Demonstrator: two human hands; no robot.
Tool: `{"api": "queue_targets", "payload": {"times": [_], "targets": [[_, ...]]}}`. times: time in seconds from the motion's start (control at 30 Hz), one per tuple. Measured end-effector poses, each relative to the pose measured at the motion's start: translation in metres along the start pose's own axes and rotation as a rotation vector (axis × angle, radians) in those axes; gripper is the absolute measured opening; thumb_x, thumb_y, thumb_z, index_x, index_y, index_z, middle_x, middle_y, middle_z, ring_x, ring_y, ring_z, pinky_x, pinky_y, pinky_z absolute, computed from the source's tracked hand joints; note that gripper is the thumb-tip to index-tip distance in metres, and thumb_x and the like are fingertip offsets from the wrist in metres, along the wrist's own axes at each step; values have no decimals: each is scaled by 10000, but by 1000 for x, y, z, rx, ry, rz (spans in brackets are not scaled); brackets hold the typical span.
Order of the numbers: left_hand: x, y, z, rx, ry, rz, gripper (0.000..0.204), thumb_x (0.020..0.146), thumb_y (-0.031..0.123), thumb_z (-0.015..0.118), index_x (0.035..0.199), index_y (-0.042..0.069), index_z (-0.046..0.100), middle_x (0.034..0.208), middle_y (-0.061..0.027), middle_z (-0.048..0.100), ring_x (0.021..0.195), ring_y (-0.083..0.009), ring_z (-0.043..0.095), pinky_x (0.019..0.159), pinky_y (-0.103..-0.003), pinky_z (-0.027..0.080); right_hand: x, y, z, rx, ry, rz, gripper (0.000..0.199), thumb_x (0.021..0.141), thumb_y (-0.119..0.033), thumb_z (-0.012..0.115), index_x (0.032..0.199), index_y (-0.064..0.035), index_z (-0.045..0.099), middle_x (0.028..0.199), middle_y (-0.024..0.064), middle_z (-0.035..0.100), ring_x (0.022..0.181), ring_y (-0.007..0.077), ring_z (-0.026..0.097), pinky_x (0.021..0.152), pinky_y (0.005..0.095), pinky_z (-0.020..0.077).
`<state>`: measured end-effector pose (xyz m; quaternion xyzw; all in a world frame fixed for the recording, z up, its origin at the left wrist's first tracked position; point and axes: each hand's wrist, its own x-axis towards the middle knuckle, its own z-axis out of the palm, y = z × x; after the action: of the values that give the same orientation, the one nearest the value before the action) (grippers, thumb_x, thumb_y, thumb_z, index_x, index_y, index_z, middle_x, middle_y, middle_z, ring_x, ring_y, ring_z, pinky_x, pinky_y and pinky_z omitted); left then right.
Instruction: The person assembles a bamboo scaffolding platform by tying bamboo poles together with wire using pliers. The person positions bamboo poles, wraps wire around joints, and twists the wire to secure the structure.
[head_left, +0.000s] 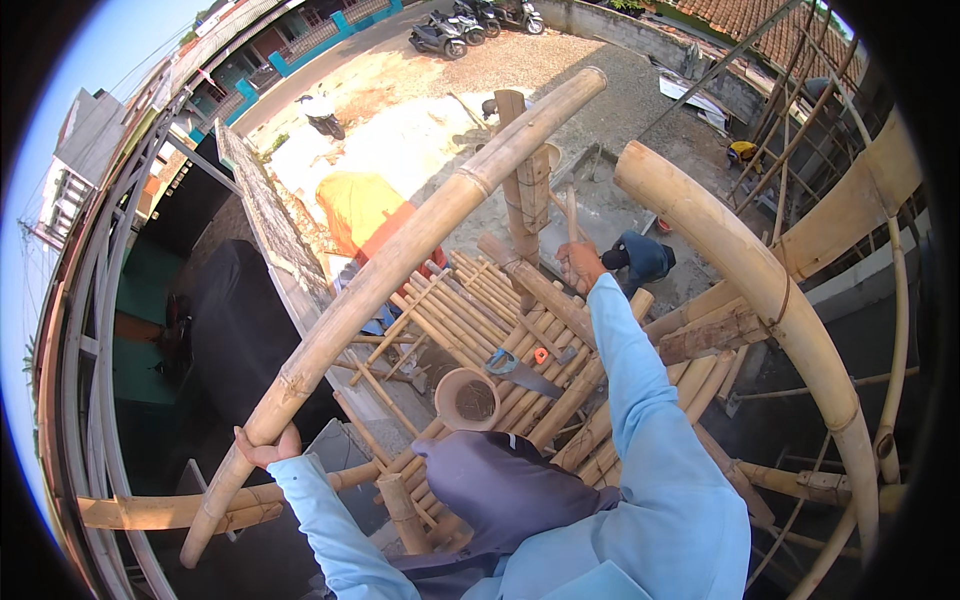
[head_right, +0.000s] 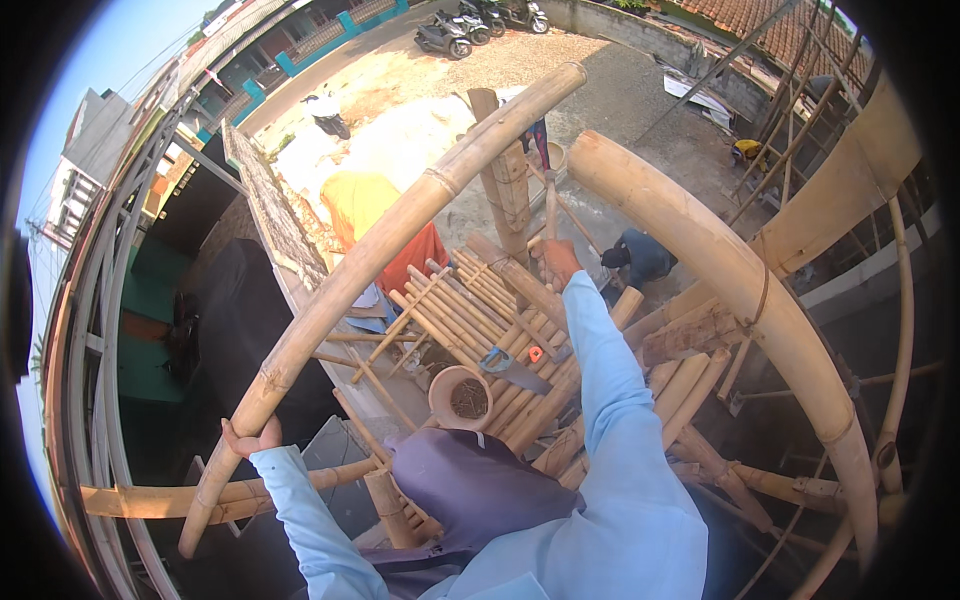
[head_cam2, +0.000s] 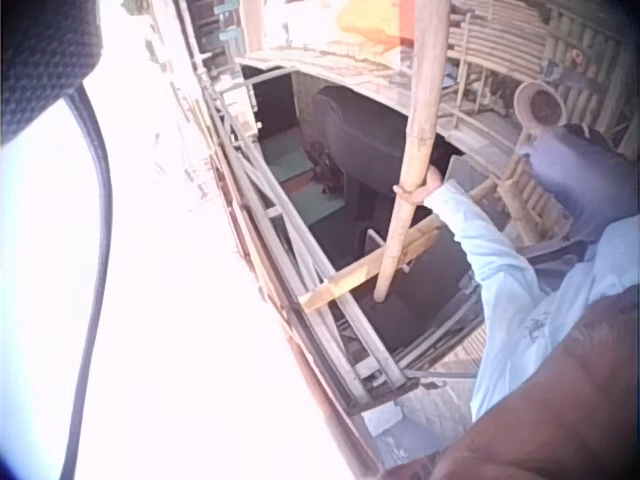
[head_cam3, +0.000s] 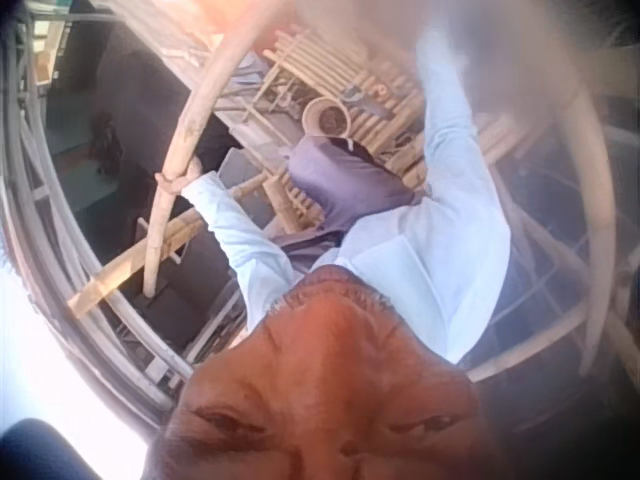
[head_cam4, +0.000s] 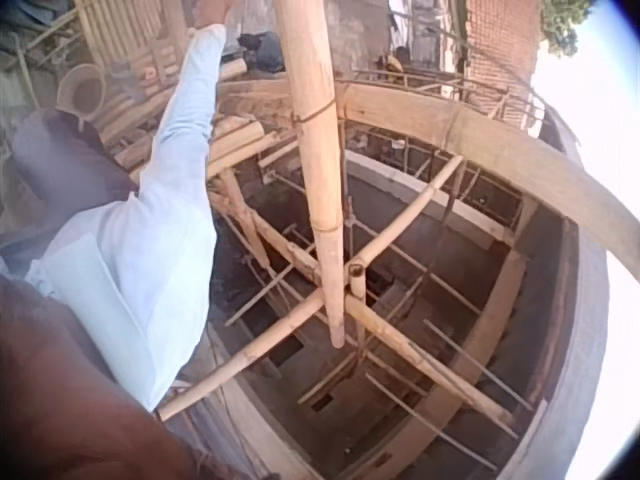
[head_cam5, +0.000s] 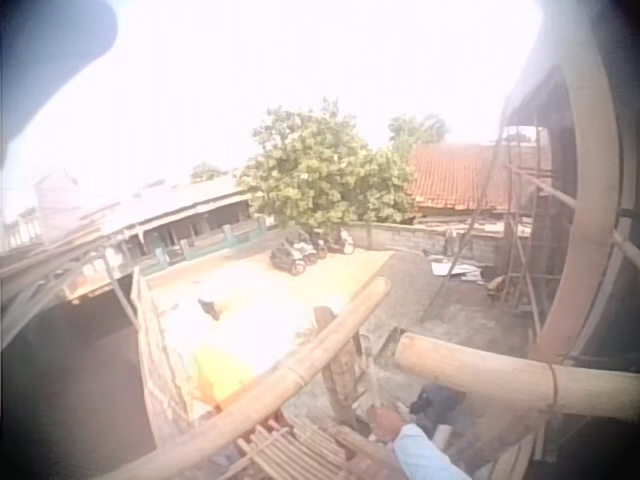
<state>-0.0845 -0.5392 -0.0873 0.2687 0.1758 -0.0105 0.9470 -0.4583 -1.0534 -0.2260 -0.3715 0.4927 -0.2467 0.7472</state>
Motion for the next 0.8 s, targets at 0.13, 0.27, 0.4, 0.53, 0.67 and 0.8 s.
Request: {"api": "queue_targets", "payload": {"times": [0.13,0.27,0.4,0.53,0.67,0.8], "targets": [[-12,0,5,29,34,-51,546,765,328,802,1209,53,643,1251,-158,671,1197,-367,626,1080,-539,457,18,-13,-1,70,-25,262,93,824,-64,620,903,-50,573,624,-6,472,450,103,436,390,282,326],[-16,15,6,1,24,11,544,771,330,804,1211,55,642,1248,-160,670,1193,-366,627,1078,-539,457,-33,-119,23,483,-511,239,202,829,-14,638,973,-77,511,604,6,491,433,107,446,374,278,347],[-1,4,-3,-7,1,-35,546,769,324,811,1216,61,639,1258,-160,664,1203,-367,619,1082,-547,452,-9,-34,-15,-30,-146,-100,200,833,-34,636,1000,-71,532,585,17,470,425,124,426,373,278,326],[2,6,-10,8,12,-65,601,761,328,822,1246,38,618,1268,-180,654,1210,-387,611,1084,-562,450,19,-2,-11,-145,12,362,120,839,-54,623,930,-88,552,586,0,454,427,120,418,377,261,311],[3,21,-5,19,-15,-23,623,755,330,825,1260,33,611,1283,-185,646,1213,-391,609,1090,-567,445,-17,-89,17,-191,-116,-226,117,811,-102,662,820,-47,559,572,14,467,416,140,429,370,283,298],[-1,7,-6,-4,10,-64,567,774,322,816,1232,47,627,1258,-163,661,1187,-357,626,1079,-537,462,-36,-61,9,-191,25,-278,68,783,-40,632,817,-7,583,594,28,466,417,123,381,381,305,264]]}}
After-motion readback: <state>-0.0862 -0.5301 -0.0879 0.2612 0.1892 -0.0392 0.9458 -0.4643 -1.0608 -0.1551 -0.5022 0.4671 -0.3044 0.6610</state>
